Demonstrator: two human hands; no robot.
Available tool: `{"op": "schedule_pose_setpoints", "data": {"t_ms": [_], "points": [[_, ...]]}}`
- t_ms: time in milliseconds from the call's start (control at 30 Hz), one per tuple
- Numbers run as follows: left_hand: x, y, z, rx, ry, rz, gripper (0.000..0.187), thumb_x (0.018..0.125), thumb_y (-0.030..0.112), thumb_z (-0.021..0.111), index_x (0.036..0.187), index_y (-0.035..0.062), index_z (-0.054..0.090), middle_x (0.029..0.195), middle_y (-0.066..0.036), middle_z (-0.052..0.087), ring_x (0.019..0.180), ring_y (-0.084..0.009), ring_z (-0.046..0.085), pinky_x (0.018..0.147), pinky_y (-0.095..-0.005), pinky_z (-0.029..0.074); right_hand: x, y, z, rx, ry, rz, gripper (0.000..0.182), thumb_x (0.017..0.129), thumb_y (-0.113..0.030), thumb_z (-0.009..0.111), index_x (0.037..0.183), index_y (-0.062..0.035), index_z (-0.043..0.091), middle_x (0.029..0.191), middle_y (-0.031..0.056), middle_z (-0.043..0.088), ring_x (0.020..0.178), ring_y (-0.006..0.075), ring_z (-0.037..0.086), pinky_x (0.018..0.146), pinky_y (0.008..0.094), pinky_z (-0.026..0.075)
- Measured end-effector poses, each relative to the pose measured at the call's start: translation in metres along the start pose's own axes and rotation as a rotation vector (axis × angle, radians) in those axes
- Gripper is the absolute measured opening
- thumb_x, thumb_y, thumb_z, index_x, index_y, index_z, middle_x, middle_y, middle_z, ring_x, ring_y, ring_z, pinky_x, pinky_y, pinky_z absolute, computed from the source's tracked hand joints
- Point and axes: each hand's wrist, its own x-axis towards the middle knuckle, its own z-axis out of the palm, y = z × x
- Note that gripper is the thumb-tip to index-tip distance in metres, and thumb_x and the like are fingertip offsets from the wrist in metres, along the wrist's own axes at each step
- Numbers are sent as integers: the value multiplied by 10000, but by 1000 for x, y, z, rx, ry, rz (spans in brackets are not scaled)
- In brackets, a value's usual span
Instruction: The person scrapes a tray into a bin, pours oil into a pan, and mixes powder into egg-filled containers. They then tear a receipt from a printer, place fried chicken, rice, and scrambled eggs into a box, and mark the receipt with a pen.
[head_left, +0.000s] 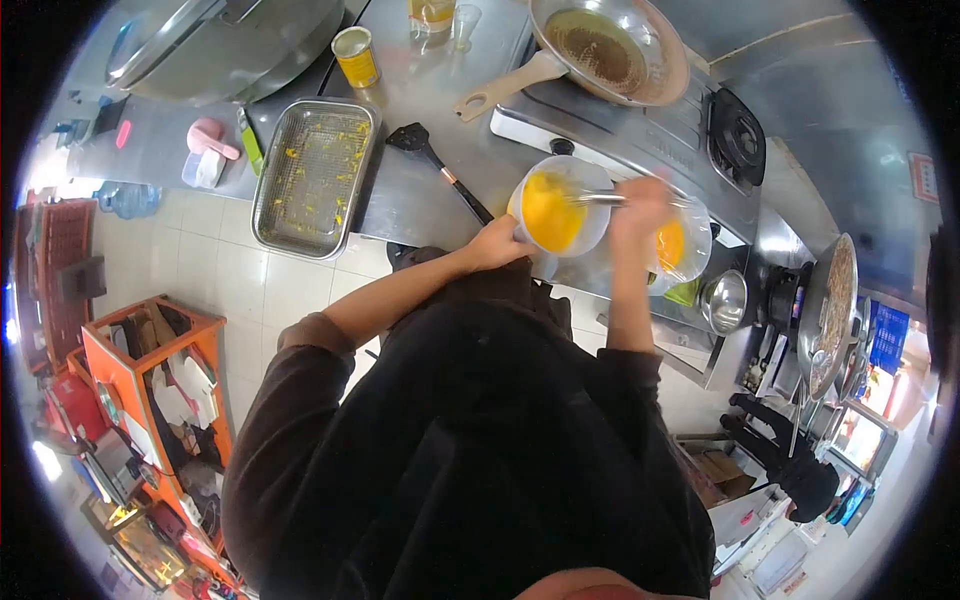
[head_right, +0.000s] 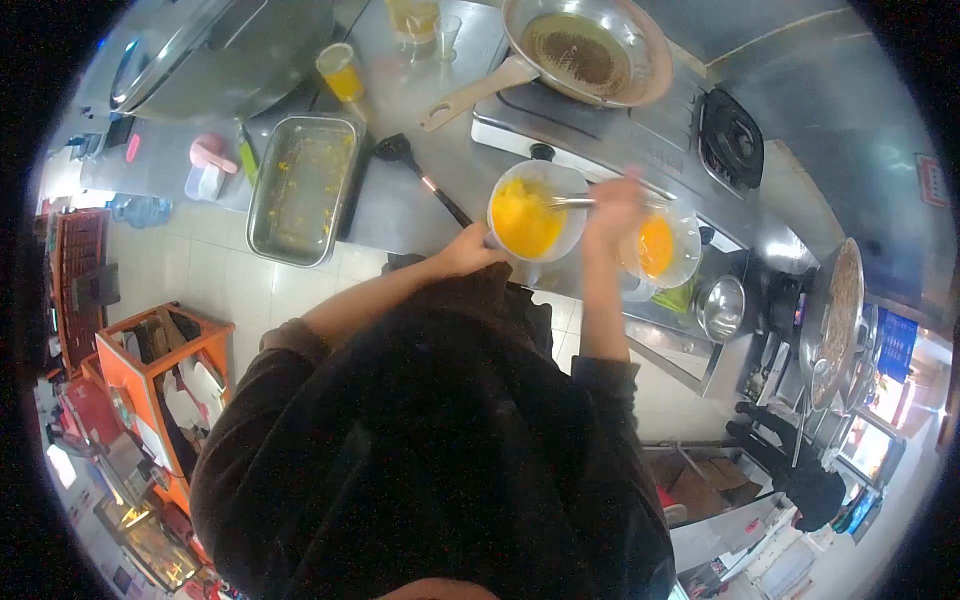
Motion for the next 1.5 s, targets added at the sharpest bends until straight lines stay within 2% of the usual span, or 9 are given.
{"op": "schedule_pose_setpoints", "data": {"t_ms": [67,333,533,933,1067,1200,1333,1400,1500], "points": [[3,-15,4,71,42,69,475,700,326,707,1017,-17,624,965,-239,642,931,-376,613,819,-412,475,-11,34,-1,-61,-170,443,492,940,-335,513,522,-162,319,439,-19,298,399,136,268,431,301,254],[-11,28,-7,-19,70,-30,488,700,346,707,989,-38,623,930,-253,641,915,-384,616,807,-422,476,-16,30,-5,-13,-33,439,451,944,-304,496,542,-150,364,448,-5,343,383,133,289,437,283,308],[-8,21,-2,117,109,0,514,699,369,711,957,-65,616,926,-277,629,902,-390,616,788,-442,475,-6,13,-3,-1,-27,-52,502,948,-315,514,497,-114,420,451,27,429,422,148,410,462,295,346],[-9,16,-5,49,72,12,412,702,249,715,994,-30,631,828,-230,655,795,-324,650,752,-395,494,8,-3,0,-232,-118,309,395,932,-164,447,546,-140,366,454,-11,354,396,130,311,432,289,287],[-11,26,-7,116,103,21,387,703,253,702,966,-23,638,803,-233,648,766,-335,645,730,-400,495,-2,9,-8,-63,-91,-204,365,913,-159,510,557,-118,442,450,8,382,427,134,375,476,257,332],[-1,11,-6,150,143,6,385,707,257,689,968,-21,637,819,-241,646,782,-343,643,726,-403,492,-4,-5,7,-166,-34,356,339,899,-153,472,562,-125,452,457,21,393,410,145,366,469,284,360],[-5,11,-2,126,71,-39,407,711,269,694,989,-21,631,852,-247,643,825,-345,638,748,-408,484,-21,4,3,-283,116,-380,337,893,-130,488,558,-127,447,467,40,437,401,159,390,451,273,353],[-3,17,-3,39,169,92,440,698,344,701,908,-37,633,819,-244,638,791,-356,638,723,-422,496,-27,27,-1,-128,9,312,357,907,-179,470,554,-134,439,469,44,435,397,169,393,453,275,353],[-11,10,-1,188,166,27,442,701,327,699,937,-40,628,832,-245,638,791,-357,638,731,-415,498,-2,-23,-28,69,-110,125,348,898,-150,501,557,-119,440,483,50,468,401,156,406,439,271,341]]}}
